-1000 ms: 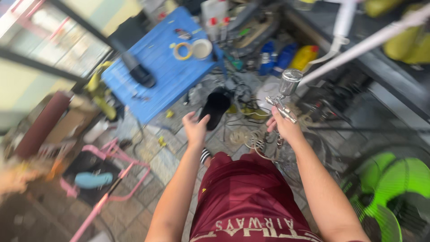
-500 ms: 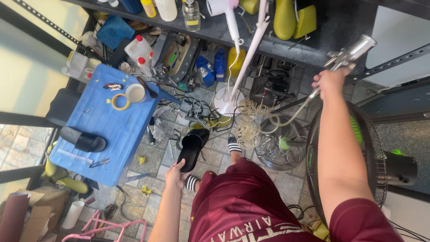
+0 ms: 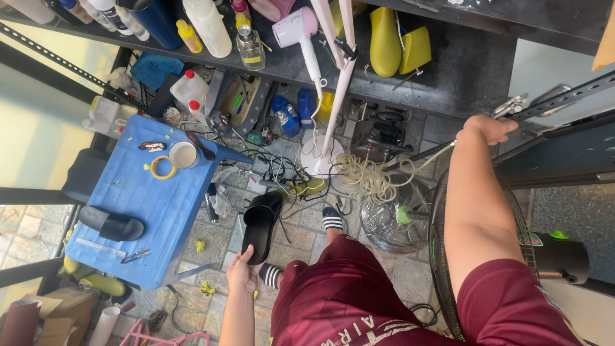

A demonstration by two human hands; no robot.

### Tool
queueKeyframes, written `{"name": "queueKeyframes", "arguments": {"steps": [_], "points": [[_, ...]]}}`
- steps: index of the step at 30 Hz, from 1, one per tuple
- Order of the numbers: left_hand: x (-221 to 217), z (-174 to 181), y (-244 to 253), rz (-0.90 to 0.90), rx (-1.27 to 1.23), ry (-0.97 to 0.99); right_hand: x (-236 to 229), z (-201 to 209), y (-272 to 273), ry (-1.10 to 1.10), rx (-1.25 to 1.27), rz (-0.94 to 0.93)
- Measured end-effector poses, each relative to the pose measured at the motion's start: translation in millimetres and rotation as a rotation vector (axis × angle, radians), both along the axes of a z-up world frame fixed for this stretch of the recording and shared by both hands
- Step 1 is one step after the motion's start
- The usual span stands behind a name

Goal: The person refinishes a black slide sandal by repeatedly spraying it with a paint gun and drying it with a hair dryer. The person rotates the sandal to cover all surfaces and alternates between spraying and drying until the finish appears even.

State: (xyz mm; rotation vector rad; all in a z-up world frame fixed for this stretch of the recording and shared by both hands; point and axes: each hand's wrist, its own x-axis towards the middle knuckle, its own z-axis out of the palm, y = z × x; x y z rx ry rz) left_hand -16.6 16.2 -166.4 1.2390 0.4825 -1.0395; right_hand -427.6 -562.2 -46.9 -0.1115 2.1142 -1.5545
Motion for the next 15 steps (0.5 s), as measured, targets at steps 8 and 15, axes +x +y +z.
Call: {"name": "queueKeyframes", "arguments": {"steps": [8, 15], "points": [[-9, 5, 1, 0.002, 0.021, -0.033, 8, -32, 6, 0.202, 0.198, 0.133], [-13, 23, 2, 0.057, -0.034, -0.053, 20, -27, 20, 0.567, 0.173, 0.049]]}}
